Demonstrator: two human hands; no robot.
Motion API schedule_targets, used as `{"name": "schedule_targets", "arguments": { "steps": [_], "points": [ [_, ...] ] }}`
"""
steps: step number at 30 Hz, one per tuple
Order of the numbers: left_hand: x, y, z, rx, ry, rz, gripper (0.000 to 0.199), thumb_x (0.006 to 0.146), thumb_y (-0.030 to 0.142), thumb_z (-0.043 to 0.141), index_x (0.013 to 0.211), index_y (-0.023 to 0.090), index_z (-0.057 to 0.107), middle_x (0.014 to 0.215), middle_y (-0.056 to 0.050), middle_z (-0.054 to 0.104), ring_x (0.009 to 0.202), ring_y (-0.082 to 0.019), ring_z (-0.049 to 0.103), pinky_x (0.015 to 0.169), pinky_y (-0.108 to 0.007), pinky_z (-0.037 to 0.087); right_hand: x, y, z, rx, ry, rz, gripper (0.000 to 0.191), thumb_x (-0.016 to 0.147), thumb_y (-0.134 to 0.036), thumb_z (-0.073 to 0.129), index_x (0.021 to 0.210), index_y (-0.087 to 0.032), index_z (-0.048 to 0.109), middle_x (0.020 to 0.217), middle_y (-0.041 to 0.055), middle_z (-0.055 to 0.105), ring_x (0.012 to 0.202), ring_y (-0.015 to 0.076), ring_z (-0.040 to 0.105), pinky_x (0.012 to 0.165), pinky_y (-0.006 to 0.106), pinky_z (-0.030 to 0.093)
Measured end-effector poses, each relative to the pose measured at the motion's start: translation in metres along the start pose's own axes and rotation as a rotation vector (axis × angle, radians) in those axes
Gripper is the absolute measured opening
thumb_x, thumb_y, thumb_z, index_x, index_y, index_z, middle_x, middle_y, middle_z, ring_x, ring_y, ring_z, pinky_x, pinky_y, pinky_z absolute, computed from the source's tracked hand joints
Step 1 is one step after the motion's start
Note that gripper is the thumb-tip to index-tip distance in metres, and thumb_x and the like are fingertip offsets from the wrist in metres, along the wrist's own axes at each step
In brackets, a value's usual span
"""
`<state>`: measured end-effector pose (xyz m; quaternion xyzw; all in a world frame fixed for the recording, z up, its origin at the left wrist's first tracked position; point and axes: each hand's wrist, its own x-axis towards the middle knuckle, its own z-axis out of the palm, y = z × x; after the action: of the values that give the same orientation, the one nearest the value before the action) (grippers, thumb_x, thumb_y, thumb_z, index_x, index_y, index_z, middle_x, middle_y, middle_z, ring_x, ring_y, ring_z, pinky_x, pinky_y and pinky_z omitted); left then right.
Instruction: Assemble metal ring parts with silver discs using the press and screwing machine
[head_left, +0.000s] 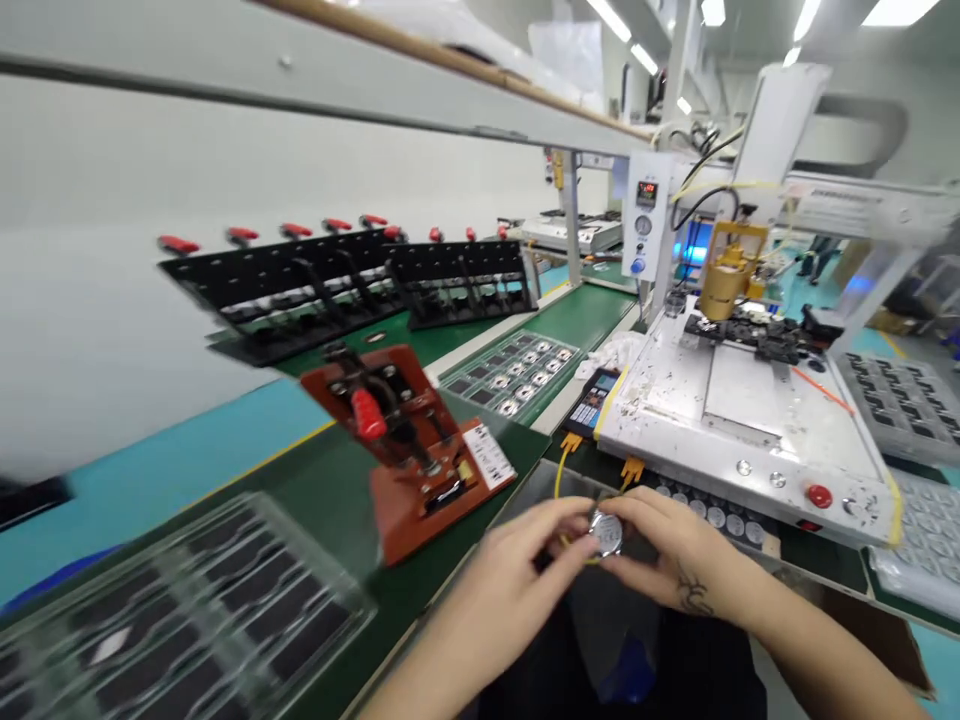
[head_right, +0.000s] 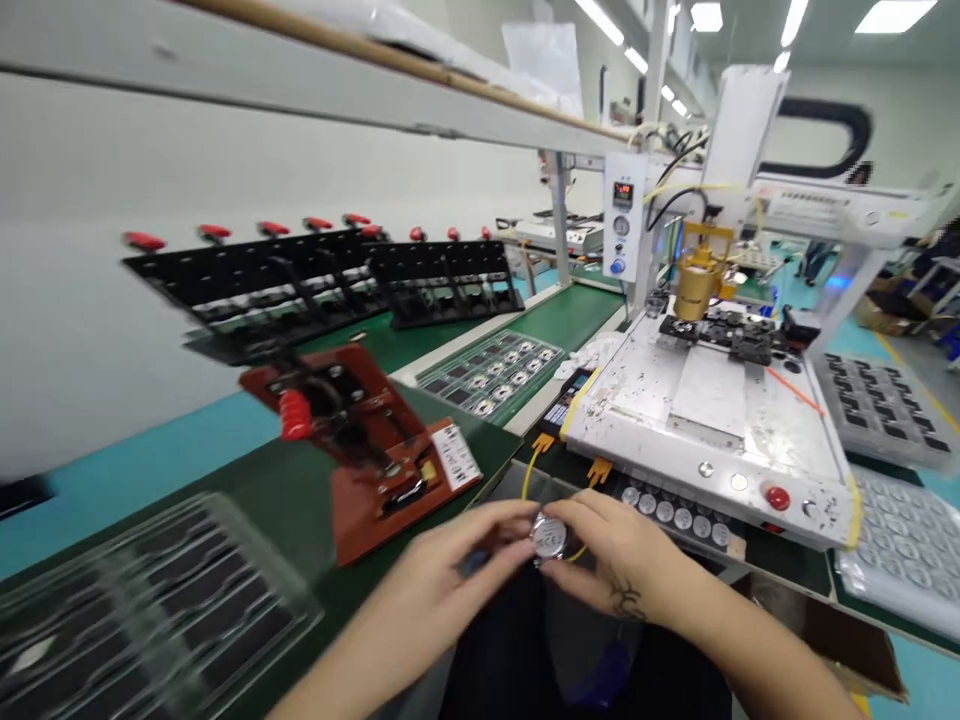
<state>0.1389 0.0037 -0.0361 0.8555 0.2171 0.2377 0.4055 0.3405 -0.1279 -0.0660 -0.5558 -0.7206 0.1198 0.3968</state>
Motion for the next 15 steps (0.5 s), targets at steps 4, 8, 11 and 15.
{"name": "schedule_targets", "arguments": {
  "steps": [4,8,11,15],
  "points": [
    [0.028,0.005,-0.081,0.406,0.447,0.378,0.014,0.099,0.035,0.067,0.11,0.031,0.076,0.107,0.002,0.079,0.092,-0.019,0.074,0.087,-0.029,0.055,0.02,0.002,-0.003,0.105,0.109,0.043,0.039,0.096,-0.029,0.075,0.132,-0.021,0.062,0.099,0.003,0.062,0.085,0.0153,0.059,0.079,0.028,0.051],
    [0.057,0.0,-0.136,0.646,0.435,0.708,0.022,0.099,0.025,0.06,0.077,0.023,0.062,0.075,0.001,0.068,0.07,-0.015,0.064,0.076,-0.027,0.048,0.023,0.005,0.0,0.223,0.202,0.104,0.043,0.091,-0.031,0.081,0.131,-0.024,0.064,0.098,0.0009,0.061,0.08,0.0137,0.058,0.075,0.027,0.05],
    [0.064,-0.005,-0.146,0.774,0.317,0.726,0.046,0.1,0.027,0.057,0.057,0.02,0.043,0.053,0.003,0.044,0.051,-0.012,0.045,0.06,-0.027,0.039,0.02,0.006,0.001,0.273,0.226,0.154,0.044,0.09,-0.031,0.081,0.13,-0.023,0.065,0.095,-0.0001,0.061,0.076,0.0127,0.057,0.073,0.027,0.05],
    [0.078,0.001,-0.162,0.709,0.603,0.404,0.053,0.101,0.047,0.051,0.057,0.019,0.048,0.051,0.004,0.044,0.049,-0.009,0.043,0.052,-0.02,0.036,0.029,0.004,0.001,0.28,0.244,0.139,0.042,0.089,-0.029,0.081,0.127,-0.021,0.065,0.096,0.0003,0.062,0.076,0.0124,0.056,0.07,0.026,0.048]
  ]
}}
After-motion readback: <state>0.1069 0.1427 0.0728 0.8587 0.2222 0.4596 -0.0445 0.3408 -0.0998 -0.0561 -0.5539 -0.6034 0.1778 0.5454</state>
